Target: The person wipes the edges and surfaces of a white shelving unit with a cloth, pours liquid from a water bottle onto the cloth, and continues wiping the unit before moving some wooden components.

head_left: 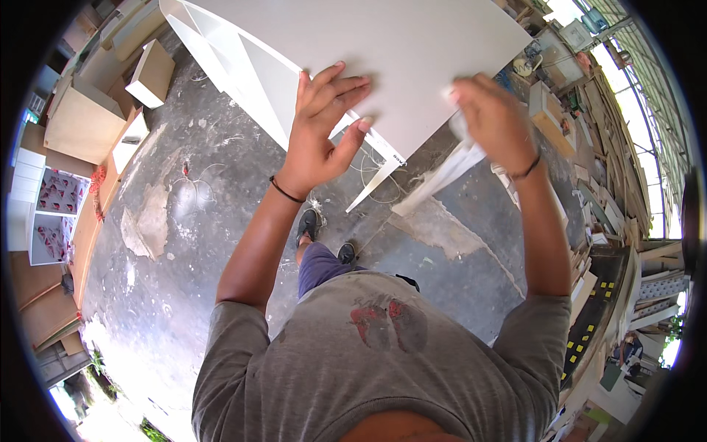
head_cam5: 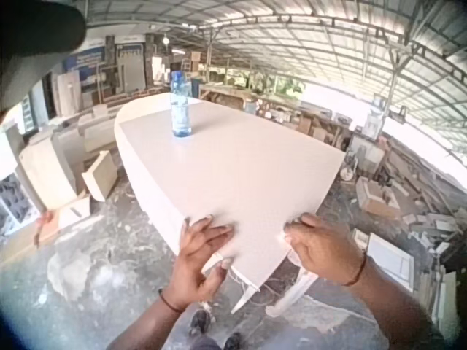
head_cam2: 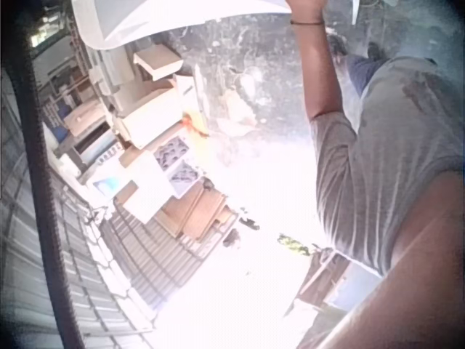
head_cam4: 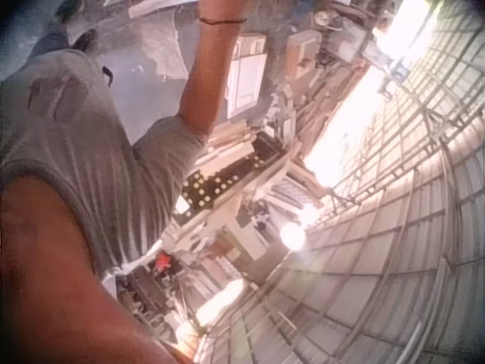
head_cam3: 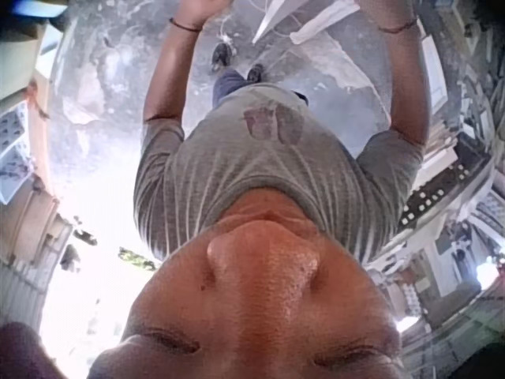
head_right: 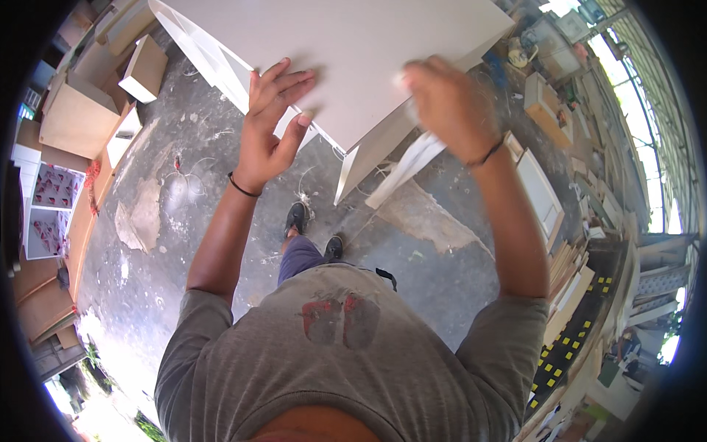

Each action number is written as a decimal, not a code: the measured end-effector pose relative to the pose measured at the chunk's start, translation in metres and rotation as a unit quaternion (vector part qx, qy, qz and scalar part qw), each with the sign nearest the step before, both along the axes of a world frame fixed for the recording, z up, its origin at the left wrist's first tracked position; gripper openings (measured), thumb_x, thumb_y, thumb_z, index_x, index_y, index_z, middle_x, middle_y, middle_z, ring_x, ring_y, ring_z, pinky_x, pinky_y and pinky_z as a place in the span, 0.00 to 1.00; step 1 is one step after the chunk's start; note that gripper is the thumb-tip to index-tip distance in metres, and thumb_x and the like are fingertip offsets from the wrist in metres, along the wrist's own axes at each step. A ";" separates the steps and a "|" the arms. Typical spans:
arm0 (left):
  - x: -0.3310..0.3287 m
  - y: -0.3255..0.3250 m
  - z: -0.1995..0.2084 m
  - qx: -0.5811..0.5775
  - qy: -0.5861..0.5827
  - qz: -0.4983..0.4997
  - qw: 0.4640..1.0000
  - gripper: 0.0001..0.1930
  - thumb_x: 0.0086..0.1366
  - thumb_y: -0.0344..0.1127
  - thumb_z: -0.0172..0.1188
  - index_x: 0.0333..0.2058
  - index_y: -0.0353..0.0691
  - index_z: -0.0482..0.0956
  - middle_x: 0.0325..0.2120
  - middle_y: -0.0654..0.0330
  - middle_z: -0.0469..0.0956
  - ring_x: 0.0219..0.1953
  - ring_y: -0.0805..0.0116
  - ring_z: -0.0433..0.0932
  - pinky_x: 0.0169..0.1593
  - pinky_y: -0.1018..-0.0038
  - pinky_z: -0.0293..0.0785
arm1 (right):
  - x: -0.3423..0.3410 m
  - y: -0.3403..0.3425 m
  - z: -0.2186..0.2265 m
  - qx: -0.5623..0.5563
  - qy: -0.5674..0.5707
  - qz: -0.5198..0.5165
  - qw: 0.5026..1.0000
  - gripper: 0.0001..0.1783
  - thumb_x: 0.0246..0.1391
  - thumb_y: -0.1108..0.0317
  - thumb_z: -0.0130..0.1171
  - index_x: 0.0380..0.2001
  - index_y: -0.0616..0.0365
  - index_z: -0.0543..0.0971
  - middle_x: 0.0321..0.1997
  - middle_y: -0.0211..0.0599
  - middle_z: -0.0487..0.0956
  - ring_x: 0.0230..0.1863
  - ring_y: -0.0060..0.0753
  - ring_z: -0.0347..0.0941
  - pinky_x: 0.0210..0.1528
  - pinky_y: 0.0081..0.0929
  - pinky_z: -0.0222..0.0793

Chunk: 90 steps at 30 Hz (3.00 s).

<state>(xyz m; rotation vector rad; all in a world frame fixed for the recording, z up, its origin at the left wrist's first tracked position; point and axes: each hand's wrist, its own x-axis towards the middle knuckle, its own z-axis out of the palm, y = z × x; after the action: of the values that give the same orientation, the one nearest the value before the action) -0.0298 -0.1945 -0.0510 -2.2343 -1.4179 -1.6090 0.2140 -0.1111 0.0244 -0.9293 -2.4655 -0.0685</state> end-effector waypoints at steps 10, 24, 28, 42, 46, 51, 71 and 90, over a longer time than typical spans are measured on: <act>0.036 -0.046 -0.019 -0.033 -0.239 0.105 0.965 0.14 0.55 0.27 0.62 0.41 0.36 0.75 0.38 0.57 0.80 0.43 0.66 0.77 0.52 0.72 0.67 | -0.003 0.140 -0.007 0.104 0.146 -0.141 0.974 0.14 0.52 0.58 0.54 0.40 0.50 0.80 0.40 0.44 0.79 0.42 0.51 0.75 0.45 0.39 0.70; 0.052 -0.044 -0.006 -0.029 -0.108 0.190 0.975 0.12 0.50 0.29 0.64 0.36 0.41 0.78 0.29 0.66 0.81 0.29 0.73 0.77 0.43 0.73 0.64 | -0.013 0.146 -0.023 0.023 0.128 -0.189 0.973 0.19 0.50 0.52 0.55 0.42 0.49 0.80 0.43 0.44 0.79 0.45 0.49 0.75 0.48 0.37 0.69; 0.050 -0.041 -0.005 -0.017 -0.133 0.186 0.973 0.14 0.48 0.29 0.63 0.37 0.44 0.77 0.30 0.72 0.80 0.27 0.75 0.73 0.41 0.72 0.61 | -0.012 0.146 -0.025 0.036 0.132 -0.190 0.972 0.19 0.50 0.52 0.55 0.42 0.49 0.80 0.43 0.43 0.80 0.45 0.49 0.75 0.48 0.37 0.69; 0.044 -0.041 0.000 -0.025 -0.096 0.207 0.973 0.14 0.49 0.30 0.63 0.37 0.45 0.75 0.30 0.73 0.80 0.23 0.75 0.71 0.38 0.72 0.61 | -0.015 0.140 -0.021 0.024 0.127 -0.197 0.972 0.20 0.52 0.52 0.55 0.42 0.53 0.79 0.42 0.46 0.80 0.45 0.49 0.75 0.48 0.35 0.69; 0.043 -0.039 0.001 -0.021 -0.100 0.205 0.974 0.11 0.50 0.29 0.62 0.35 0.45 0.76 0.27 0.74 0.80 0.22 0.76 0.70 0.37 0.72 0.61 | -0.015 0.143 -0.023 0.035 0.124 -0.192 0.973 0.20 0.52 0.52 0.55 0.42 0.53 0.79 0.42 0.46 0.80 0.45 0.49 0.75 0.48 0.35 0.69; 0.043 -0.039 0.000 -0.031 -0.088 0.194 0.976 0.10 0.50 0.29 0.62 0.34 0.44 0.76 0.26 0.72 0.80 0.20 0.75 0.70 0.35 0.73 0.63 | -0.014 0.145 -0.024 0.035 0.123 -0.191 0.973 0.20 0.52 0.53 0.55 0.43 0.52 0.79 0.43 0.45 0.80 0.45 0.49 0.75 0.48 0.36 0.69; 0.039 -0.044 -0.001 -0.102 -0.244 0.094 0.960 0.11 0.52 0.25 0.63 0.34 0.36 0.71 0.30 0.64 0.80 0.24 0.81 0.68 0.32 0.82 0.66 | -0.014 0.147 -0.025 0.030 0.120 -0.205 0.971 0.20 0.51 0.52 0.54 0.43 0.50 0.80 0.43 0.45 0.79 0.46 0.49 0.75 0.49 0.37 0.69; 0.045 -0.038 0.006 -0.110 -0.201 0.124 0.965 0.11 0.49 0.24 0.61 0.29 0.37 0.68 0.24 0.63 0.79 0.19 0.80 0.66 0.24 0.81 0.64 | -0.015 0.144 -0.023 0.022 0.122 -0.215 0.969 0.19 0.50 0.52 0.53 0.43 0.47 0.80 0.43 0.44 0.79 0.46 0.50 0.74 0.49 0.38 0.69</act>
<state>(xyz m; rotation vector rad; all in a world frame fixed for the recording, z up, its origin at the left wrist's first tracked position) 0.0155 -0.2329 -0.0452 -1.7860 -1.9717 -1.9738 0.1992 0.0330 0.0010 -1.3505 -1.9963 -0.1462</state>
